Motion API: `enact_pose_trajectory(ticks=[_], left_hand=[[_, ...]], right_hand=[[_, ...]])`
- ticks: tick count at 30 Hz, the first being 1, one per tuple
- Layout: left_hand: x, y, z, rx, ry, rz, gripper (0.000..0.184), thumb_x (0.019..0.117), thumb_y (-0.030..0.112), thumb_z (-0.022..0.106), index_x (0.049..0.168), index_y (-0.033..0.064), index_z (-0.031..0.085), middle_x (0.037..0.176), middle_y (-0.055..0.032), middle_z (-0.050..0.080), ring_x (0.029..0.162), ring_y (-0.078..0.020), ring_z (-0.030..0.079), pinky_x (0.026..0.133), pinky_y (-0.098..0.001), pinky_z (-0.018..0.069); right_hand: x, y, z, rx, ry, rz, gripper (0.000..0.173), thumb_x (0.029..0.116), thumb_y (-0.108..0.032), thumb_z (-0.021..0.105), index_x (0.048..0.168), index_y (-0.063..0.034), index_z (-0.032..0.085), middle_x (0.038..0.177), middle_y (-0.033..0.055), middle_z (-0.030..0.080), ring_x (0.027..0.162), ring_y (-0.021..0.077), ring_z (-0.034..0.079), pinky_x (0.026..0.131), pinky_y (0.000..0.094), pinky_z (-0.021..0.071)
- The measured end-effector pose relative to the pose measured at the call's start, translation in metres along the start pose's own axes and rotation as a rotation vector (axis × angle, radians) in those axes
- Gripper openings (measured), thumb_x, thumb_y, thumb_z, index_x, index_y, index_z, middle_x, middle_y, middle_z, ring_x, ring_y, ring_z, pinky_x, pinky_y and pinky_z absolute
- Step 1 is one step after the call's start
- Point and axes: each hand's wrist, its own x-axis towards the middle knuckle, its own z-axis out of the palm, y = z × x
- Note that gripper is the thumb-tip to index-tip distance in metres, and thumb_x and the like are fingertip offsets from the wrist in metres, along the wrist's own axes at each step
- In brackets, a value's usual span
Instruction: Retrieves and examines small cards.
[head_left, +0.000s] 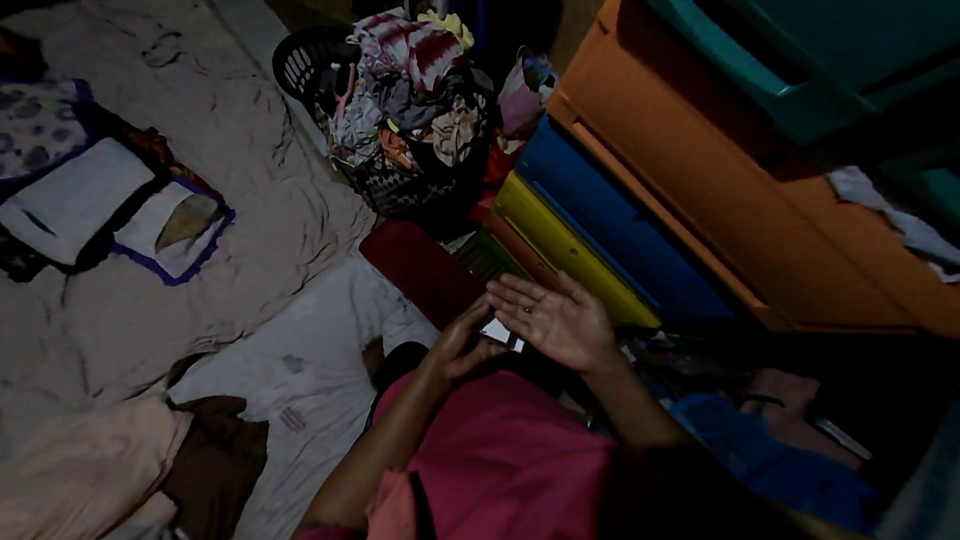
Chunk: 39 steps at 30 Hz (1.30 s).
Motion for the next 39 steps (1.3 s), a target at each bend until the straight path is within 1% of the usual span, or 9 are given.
enact_pose_trajectory(ticks=[2,9,12,15,18,24,31,35,39], left_hand=[[0.001,0.0,0.0,-0.007,0.008,-0.005,0.033,0.112,0.026,0.029,0.13,0.0132,0.053,0.109,-0.0109,0.071,0.097,-0.0233,0.072,0.082,-0.0385,0.0617],[0.0,-0.003,0.0,0.003,0.033,-0.024,0.034,0.112,0.027,0.029,0.129,0.0116,0.054,0.109,-0.0112,0.071,0.096,-0.0231,0.072,0.081,-0.0379,0.0618],[0.0,-0.004,-0.001,0.016,0.058,-0.028,0.035,0.1117,0.026,0.032,0.141,0.0144,0.046,0.112,-0.0116,0.07,0.098,-0.0241,0.072,0.081,-0.0394,0.0616],[0.0,-0.003,0.0,0.024,0.063,-0.022,0.038,0.1113,0.026,0.032,0.148,0.0179,0.04,0.113,-0.0101,0.068,0.098,-0.0234,0.071,0.081,-0.0399,0.0611],[0.001,-0.003,0.0,0.015,0.054,-0.024,0.037,0.1114,0.025,0.032,0.146,0.0176,0.041,0.113,-0.0097,0.069,0.097,-0.0225,0.071,0.08,-0.0384,0.0616],[0.001,-0.003,0.0,-0.01,0.045,-0.017,0.035,0.1117,0.025,0.031,0.142,0.0164,0.044,0.111,-0.0099,0.069,0.097,-0.0231,0.071,0.08,-0.0389,0.0618],[-0.002,0.001,0.004,0.175,0.066,0.019,0.046,0.1103,0.02,0.034,0.156,0.0195,0.029,0.119,-0.0066,0.066,0.098,-0.017,0.071,0.08,-0.0333,0.0613],[0.001,-0.002,0.0,0.257,0.083,0.004,0.05,0.1098,0.021,0.038,0.158,0.0212,0.027,0.123,-0.0078,0.065,0.098,-0.0174,0.07,0.078,-0.034,0.0615],[0.0,-0.007,0.002,0.3,0.093,-0.055,0.048,0.1093,0.02,0.041,0.157,0.022,0.031,0.116,-0.0052,0.066,0.092,-0.0152,0.07,0.074,-0.0342,0.0611]], right_hand=[[0.0,-0.001,0.001,0.012,0.007,0.012,0.083,0.1056,-0.05,-0.001,0.144,0.0071,0.045,0.142,0.0231,0.057,0.129,0.0315,0.06,0.108,0.0411,0.049],[-0.005,-0.003,0.012,-0.006,0.127,0.041,0.079,0.1071,-0.049,0.002,0.145,0.0087,0.04,0.142,0.0254,0.055,0.129,0.0318,0.059,0.107,0.04,0.0488],[-0.007,-0.004,0.021,-0.088,0.255,0.02,0.07,0.1102,-0.043,0.006,0.143,0.0084,0.042,0.137,0.0235,0.058,0.121,0.0281,0.063,0.102,0.0368,0.0513],[-0.009,-0.002,0.026,-0.176,0.328,-0.022,0.064,0.1116,-0.037,0.009,0.142,0.0091,0.042,0.136,0.0224,0.057,0.119,0.025,0.063,0.1,0.034,0.0511],[-0.008,-0.002,0.023,-0.178,0.319,-0.027,0.065,0.1115,-0.038,0.008,0.139,0.009,0.045,0.132,0.0213,0.06,0.116,0.0238,0.064,0.099,0.0334,0.0521],[-0.008,-0.003,0.021,-0.185,0.261,-0.017,0.07,0.1105,-0.041,0.004,0.14,0.0079,0.046,0.132,0.0205,0.061,0.117,0.0245,0.065,0.099,0.0343,0.0521],[-0.009,0.0,0.021,-0.301,0.258,-0.046,0.065,0.1118,-0.037,0.008,0.143,0.0085,0.043,0.137,0.0195,0.058,0.122,0.0221,0.061,0.103,0.0335,0.0491],[-0.011,-0.001,0.011,-0.306,0.242,-0.087,0.051,0.1107,-0.024,0.017,0.137,0.0054,0.049,0.128,0.015,0.065,0.115,0.02,0.066,0.1,0.0337,0.0522],[-0.011,-0.004,0.002,-0.268,0.253,-0.132,0.037,0.1048,-0.009,0.024,0.123,-0.0021,0.056,0.108,0.0077,0.072,0.097,0.0151,0.071,0.087,0.0289,0.0579]])
